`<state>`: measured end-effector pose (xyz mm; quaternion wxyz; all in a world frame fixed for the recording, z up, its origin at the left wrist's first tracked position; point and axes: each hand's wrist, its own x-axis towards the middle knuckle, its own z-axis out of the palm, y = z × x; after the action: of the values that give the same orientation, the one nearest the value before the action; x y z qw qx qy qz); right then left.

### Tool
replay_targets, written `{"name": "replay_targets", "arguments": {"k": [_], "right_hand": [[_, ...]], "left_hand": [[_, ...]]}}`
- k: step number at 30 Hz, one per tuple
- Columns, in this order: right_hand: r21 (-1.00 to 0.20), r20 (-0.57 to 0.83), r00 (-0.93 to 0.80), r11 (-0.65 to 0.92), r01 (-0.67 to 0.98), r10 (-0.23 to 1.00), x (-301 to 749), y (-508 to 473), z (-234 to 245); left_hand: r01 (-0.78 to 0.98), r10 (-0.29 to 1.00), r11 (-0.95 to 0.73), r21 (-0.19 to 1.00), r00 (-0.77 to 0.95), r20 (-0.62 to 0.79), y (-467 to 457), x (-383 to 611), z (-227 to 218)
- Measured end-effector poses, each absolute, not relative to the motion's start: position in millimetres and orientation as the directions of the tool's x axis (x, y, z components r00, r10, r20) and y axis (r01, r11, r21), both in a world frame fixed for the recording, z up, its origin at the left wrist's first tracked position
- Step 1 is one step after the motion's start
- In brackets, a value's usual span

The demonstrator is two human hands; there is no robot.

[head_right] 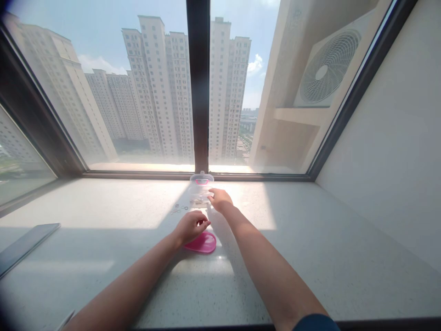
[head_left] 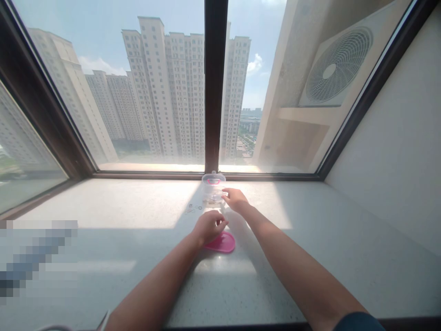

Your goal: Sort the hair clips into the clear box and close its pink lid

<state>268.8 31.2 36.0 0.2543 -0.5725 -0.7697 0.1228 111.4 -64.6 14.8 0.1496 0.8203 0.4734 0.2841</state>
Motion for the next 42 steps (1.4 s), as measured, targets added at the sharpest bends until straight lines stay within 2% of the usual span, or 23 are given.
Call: {"name": "replay_targets", "arguments": {"k": [7, 19, 23, 28, 30, 33, 36, 42], "right_hand": [[-0.473, 0.210, -0.213, 0.290, 0.832, 0.954, 262, 35, 28], [-0.456, 0.290, -0.333, 0.436, 0.776, 0.897, 282, 2, 30], [-0.440, 0.333, -0.335, 0.460, 0.771, 0.881, 291, -3, 30], [-0.548, 0.440, -0.251, 0.479, 0.686, 0.862, 297, -13, 44], [-0.554, 0.499, -0.356, 0.607, 0.570, 0.790, 297, -25, 52], [-0.455, 0.531, -0.624, 0.814, 0.361, 0.573, 291, -44, 57], [-0.410, 0.513, -0.688, 0.851, 0.330, 0.514, 281, -55, 51], [-0.465, 0.581, -0.637, 0.849, 0.251, 0.506, 273, -56, 25]], "left_hand": [[0.703, 0.820, -0.572, 0.424, 0.506, 0.267, -67, 107, 16], [0.663, 0.798, -0.588, 0.463, 0.570, 0.196, -72, 104, 20], [0.619, 0.792, -0.594, 0.514, 0.561, 0.241, -70, 104, 16], [0.597, 0.816, -0.576, 0.558, 0.463, 0.347, -65, 101, 17], [0.607, 0.835, -0.550, 0.573, 0.379, 0.399, -63, 97, 20], [0.620, 0.871, -0.476, 0.623, 0.237, 0.430, -58, 89, 26], [0.582, 0.909, -0.395, 0.711, 0.136, 0.393, -55, 83, 31], [0.469, 0.948, -0.314, 0.826, 0.108, 0.299, -57, 81, 38]]}}
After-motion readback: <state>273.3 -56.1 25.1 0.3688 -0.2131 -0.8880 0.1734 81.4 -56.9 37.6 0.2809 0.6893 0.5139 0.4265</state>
